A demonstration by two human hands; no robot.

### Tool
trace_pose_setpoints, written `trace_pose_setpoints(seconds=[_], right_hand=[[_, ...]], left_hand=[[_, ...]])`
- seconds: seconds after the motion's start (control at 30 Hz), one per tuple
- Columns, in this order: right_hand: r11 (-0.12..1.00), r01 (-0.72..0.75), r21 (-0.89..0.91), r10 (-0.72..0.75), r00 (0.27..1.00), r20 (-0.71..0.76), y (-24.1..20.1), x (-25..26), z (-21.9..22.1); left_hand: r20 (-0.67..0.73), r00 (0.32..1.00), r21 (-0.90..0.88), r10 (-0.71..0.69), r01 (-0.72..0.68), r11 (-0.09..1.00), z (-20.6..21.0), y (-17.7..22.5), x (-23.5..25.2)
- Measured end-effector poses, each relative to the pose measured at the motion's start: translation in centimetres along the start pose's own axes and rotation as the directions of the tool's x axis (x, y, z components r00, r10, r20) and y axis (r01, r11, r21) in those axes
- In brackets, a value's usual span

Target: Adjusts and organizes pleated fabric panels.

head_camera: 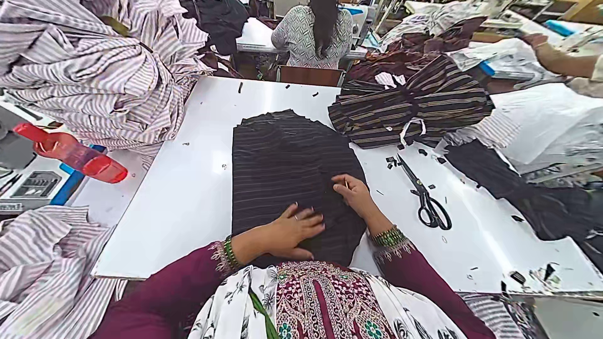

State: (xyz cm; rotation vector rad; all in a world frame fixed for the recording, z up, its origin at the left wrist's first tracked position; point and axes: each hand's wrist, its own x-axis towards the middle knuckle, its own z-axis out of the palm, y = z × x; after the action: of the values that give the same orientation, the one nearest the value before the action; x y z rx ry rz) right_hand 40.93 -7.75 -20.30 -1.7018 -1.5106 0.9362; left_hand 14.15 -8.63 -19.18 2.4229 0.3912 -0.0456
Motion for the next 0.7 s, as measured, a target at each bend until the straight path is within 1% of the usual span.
trace_pose_setpoints(seconds=[0.03, 0.07, 0.1, 0.13, 0.17, 0.2, 0.23, 0.27, 0.3, 0.33, 0.37, 0.43, 0.5, 0.57, 0.7], right_hand=[[1.000, 0.016, 0.009, -0.016, 0.999, 0.041, 0.1, -0.7, 0.0], [0.999, 0.041, -0.010, -0.040, 0.995, 0.096, 0.0, -1.3, -0.2], [0.996, 0.074, -0.039, -0.068, 0.987, 0.145, -0.4, -1.3, -0.5], [0.991, 0.115, -0.062, -0.104, 0.980, 0.170, -0.9, -0.8, -0.8], [0.987, 0.151, -0.060, -0.140, 0.977, 0.163, -1.7, 0.1, -1.1], [0.982, 0.181, -0.050, -0.174, 0.976, 0.129, -2.8, 1.2, -1.1], [0.976, 0.214, -0.032, -0.211, 0.975, 0.076, -4.0, 2.5, -0.9], [0.966, 0.258, -0.019, -0.258, 0.966, 0.026, -5.1, 3.8, -0.4], [0.954, 0.300, -0.022, -0.300, 0.954, 0.000, -6.1, 5.2, 0.2], [0.945, 0.325, -0.045, -0.325, 0.946, 0.008, -6.9, 6.6, 0.8], [0.939, 0.333, -0.087, -0.330, 0.943, 0.047, -7.5, 8.1, 1.5], [0.930, 0.300, -0.213, -0.262, 0.946, 0.190, -8.3, 10.8, 3.0], [0.897, 0.279, -0.344, -0.158, 0.927, 0.339, -9.0, 13.0, 4.8], [0.844, 0.316, -0.433, -0.113, 0.894, 0.433, -9.9, 14.5, 6.6], [0.778, 0.332, -0.533, -0.034, 0.870, 0.491, -12.3, 15.1, 9.4]], left_hand=[[0.013, 0.997, -0.069, 0.075, -0.074, 0.995, -0.6, -0.1, -0.5], [-0.068, 0.992, -0.090, 0.107, -0.113, 0.990, -1.4, -0.5, -0.6], [-0.197, 0.976, -0.068, 0.096, -0.111, 0.991, -2.5, -1.2, -0.3], [-0.337, 0.941, -0.038, 0.037, -0.052, 0.998, -3.9, -2.0, 0.4], [-0.469, 0.881, -0.026, -0.057, 0.050, 0.998, -5.6, -2.9, 1.2], [-0.600, 0.788, -0.035, -0.137, 0.145, 0.989, -7.0, -4.1, 2.2], [-0.731, 0.660, -0.047, -0.175, 0.207, 0.977, -7.9, -5.7, 3.1], [-0.816, 0.537, -0.087, -0.215, 0.253, 0.963, -8.3, -7.4, 4.0], [-0.871, 0.425, -0.134, -0.247, 0.279, 0.951, -8.2, -9.1, 4.6], [-0.897, 0.334, -0.196, -0.289, 0.285, 0.938, -7.6, -10.5, 5.0], [-0.902, 0.267, -0.265, -0.340, 0.280, 0.923, -6.8, -11.5, 5.1], [-0.888, 0.163, -0.396, -0.429, 0.200, 0.896, -5.8, -11.8, 4.9], [-0.897, 0.120, -0.413, -0.427, 0.122, 0.902, -5.4, -11.7, 4.7], [-0.895, 0.101, -0.427, -0.435, 0.092, 0.900, -5.4, -11.7, 4.7], [-0.845, 0.099, -0.524, -0.525, 0.036, 0.851, -5.7, -11.8, 4.7]])
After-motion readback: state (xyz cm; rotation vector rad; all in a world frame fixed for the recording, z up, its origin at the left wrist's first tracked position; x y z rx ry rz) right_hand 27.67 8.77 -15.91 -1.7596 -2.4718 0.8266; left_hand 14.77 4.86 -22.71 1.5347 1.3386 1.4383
